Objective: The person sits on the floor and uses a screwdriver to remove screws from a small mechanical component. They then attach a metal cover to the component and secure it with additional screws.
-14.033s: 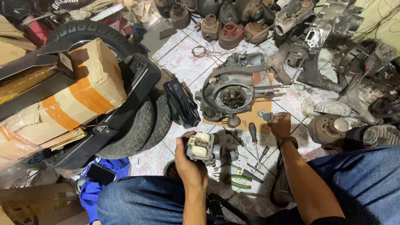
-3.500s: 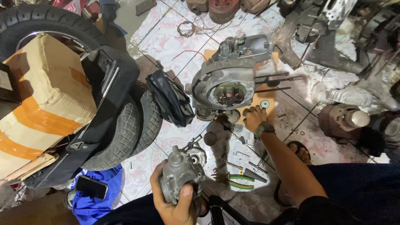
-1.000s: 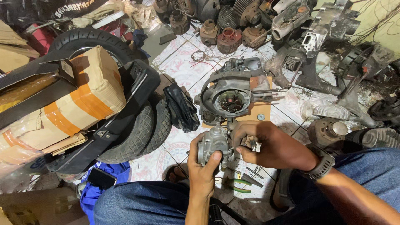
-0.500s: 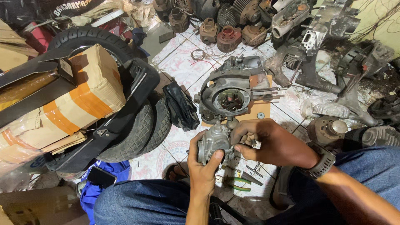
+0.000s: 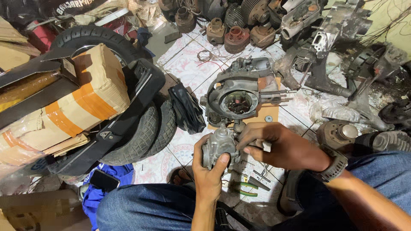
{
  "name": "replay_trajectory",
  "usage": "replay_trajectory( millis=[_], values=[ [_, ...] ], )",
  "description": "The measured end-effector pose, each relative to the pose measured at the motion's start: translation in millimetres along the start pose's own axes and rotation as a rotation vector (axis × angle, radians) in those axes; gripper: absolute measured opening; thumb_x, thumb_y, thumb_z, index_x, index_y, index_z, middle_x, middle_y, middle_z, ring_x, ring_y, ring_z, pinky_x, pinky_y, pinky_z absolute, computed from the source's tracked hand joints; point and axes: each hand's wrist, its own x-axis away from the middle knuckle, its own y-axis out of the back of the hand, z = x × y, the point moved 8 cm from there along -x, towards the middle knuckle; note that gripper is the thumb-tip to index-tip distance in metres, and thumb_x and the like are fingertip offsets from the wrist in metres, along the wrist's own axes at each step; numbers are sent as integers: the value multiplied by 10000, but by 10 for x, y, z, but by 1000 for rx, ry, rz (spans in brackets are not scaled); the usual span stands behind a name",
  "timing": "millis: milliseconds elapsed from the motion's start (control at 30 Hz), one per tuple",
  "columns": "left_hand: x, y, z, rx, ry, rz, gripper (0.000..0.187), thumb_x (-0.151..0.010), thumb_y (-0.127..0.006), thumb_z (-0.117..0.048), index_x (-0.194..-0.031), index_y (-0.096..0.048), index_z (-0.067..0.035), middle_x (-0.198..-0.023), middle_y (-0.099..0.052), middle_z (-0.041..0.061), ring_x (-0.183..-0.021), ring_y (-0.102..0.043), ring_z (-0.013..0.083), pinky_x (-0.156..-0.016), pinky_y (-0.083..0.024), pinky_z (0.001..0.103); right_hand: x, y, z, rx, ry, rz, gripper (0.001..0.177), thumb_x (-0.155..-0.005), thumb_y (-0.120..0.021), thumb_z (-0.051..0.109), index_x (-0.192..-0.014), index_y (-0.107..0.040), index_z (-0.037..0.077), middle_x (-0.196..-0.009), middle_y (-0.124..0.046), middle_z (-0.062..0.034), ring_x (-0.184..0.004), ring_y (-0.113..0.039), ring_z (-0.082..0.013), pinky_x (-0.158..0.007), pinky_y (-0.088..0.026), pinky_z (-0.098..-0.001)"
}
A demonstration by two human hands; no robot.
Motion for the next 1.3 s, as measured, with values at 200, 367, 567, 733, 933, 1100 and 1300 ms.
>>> replay_trajectory(
  millis=[200, 367, 567, 733, 933, 1100, 1300],
  values=[
    [76, -35, -135, -75, -136, 7, 677, -627, -808, -301, -1189, -508, -72, -1059, -627, 126, -861, -648, 191, -744, -531, 258, 15, 232, 106, 28, 17, -102, 136, -853, -606, 147, -968, -666, 103, -915, -697, -39, -864, -639, -177, -776, -508, -309],
    [157, -240, -330, -165, -310, 140, 683, -652, -795, -365, -1175, -483, -56, -1126, -576, 156, -947, -666, 250, -761, -607, 308, 106, 401, 98, 65, -63, -322, 196, -821, -643, 146, -1004, -672, 80, -970, -700, -52, -976, -635, -184, -917, -487, -298],
    [233, -369, -517, -341, -461, 178, 620, -650, -804, -309, -1147, -520, -70, -1107, -579, 154, -1067, -621, 275, -948, -481, 358, 82, 323, 234, -37, 19, -373, 107, -826, -650, 103, -923, -646, 57, -891, -655, -57, -890, -609, -178, -836, -487, -286],
    [254, -356, -381, -491, -432, 148, 721, -589, -830, -376, -1177, -535, -82, -1033, -561, 102, -960, -604, 226, -867, -480, 308, 81, 179, 141, -63, -95, -384, 79, -798, -686, 106, -866, -651, 84, -848, -686, -35, -809, -654, -136, -752, -511, -236],
    [257, -354, -373, -524, -418, 112, 729, -574, -854, -353, -1167, -539, -72, -1013, -544, 92, -949, -595, 219, -859, -483, 304, 81, 94, 27, 25, -153, -382, 90, -757, -739, 150, -822, -690, 112, -850, -723, -4, -797, -677, -101, -701, -506, -208],
    [261, -357, -375, -536, -446, 110, 734, -582, -855, -352, -1177, -537, -64, -1016, -544, 102, -953, -593, 225, -864, -488, 315, 74, 65, -14, 13, -158, -387, 85, -753, -743, 138, -783, -676, 96, -832, -716, -13, -819, -676, -122, -747, -512, -225],
    [259, -364, -376, -577, -434, 98, 726, -579, -856, -337, -1173, -541, -63, -1007, -544, 99, -959, -583, 226, -869, -481, 315, 83, 52, -56, 5, -220, -392, 75, -763, -733, 142, -753, -675, 96, -839, -720, -9, -816, -674, -110, -711, -498, -215]
  ],
)
